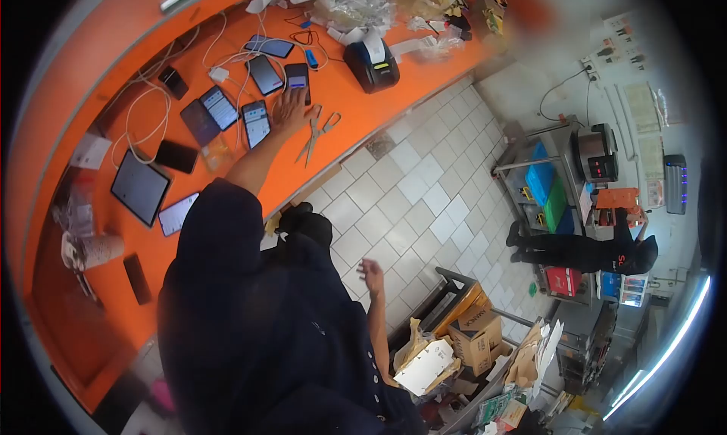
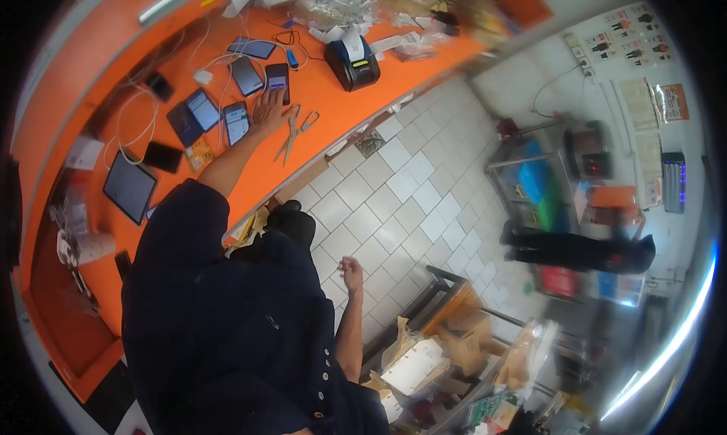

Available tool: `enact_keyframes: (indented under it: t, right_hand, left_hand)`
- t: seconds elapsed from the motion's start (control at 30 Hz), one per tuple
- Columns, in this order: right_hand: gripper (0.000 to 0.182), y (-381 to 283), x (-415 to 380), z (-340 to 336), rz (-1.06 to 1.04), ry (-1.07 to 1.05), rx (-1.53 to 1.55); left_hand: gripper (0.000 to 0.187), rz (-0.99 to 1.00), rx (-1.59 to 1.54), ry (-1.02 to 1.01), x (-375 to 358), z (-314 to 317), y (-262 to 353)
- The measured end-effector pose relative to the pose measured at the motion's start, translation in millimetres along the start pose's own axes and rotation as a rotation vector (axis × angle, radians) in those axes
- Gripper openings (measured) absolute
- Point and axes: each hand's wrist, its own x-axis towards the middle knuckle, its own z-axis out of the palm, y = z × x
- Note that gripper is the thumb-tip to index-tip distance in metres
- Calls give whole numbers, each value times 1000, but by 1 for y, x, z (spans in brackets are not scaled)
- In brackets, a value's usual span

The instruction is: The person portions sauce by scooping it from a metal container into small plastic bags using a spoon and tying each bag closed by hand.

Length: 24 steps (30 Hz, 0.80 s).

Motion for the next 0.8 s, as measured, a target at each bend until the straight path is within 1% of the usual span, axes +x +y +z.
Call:
enact_keyframes:
  t: [0.03,0.07,0.1,0.13,0.17,0.2,0.27,0.33,0.4,0.43,0.47,0.5,0.53,0.57,0.6,0.63,0.67,0.7,0.73,0.77,0.8]
  right_hand:
    - [37,14,-8,4,79,27,2]
    - [41,37,-19,6,129,64,77]
    - [40,58,-37,9,83,115,194]
    - [40,75,-51,11,194,163,144]
    - [40,107,-62,18,206,159,148]
    - [42,148,-67,21,291,87,55]
    - [42,241,-57,8,313,82,100]
    - [41,238,-70,11,351,85,190]
    - [41,231,-96,24,385,118,313]
    - [41,190,-117,18,370,158,362]
    - [40,135,-115,31,406,202,296]
    - [39,84,-111,37,439,266,256]
    - [39,83,-101,42,441,327,364]
    - [38,74,-92,49,435,388,478]
    - [33,61,-84,53,447,443,496]
    - [33,51,-77,57,399,525,587]
    - [33,42,-72,59,328,519,615]
    - [32,39,-74,60,266,505,624]
    - [33,37,-76,65,209,533,616]
    - [34,34,-82,71,162,553,599]
    - [35,35,-96,75,108,559,584]
  left_hand:
    - [61,4,-1,-8,5,5,-6]
    - [67,41,21,-42,4,8,-10]
    - [72,73,47,-72,7,7,-12]
    - [72,69,52,-80,9,5,-11]
    - [74,49,82,-84,10,4,-9]
    - [75,32,112,-86,11,-1,-7]
    - [75,19,77,-131,16,-5,-7]
    - [75,17,38,-175,19,-6,-8]
    - [69,49,22,-96,18,-7,-7]
    - [65,-53,-105,-259,25,-25,-1]
    - [62,-122,-233,-423,34,-43,7]
    - [56,-5,-166,-137,26,-22,6]
    - [58,8,-409,-9,23,-33,26]
    - [62,114,-405,122,11,-9,36]
    - [64,160,-257,8,-9,-17,61]
    - [59,365,-273,41,-29,-10,81]
    - [48,425,-113,-64,-61,-12,105]
    - [36,337,-324,-768,-69,-43,161]
    - [29,419,-774,-776,-123,-29,167]
    - [27,557,-866,-926,-163,7,182]
    - [31,733,-901,-1289,-185,-3,201]
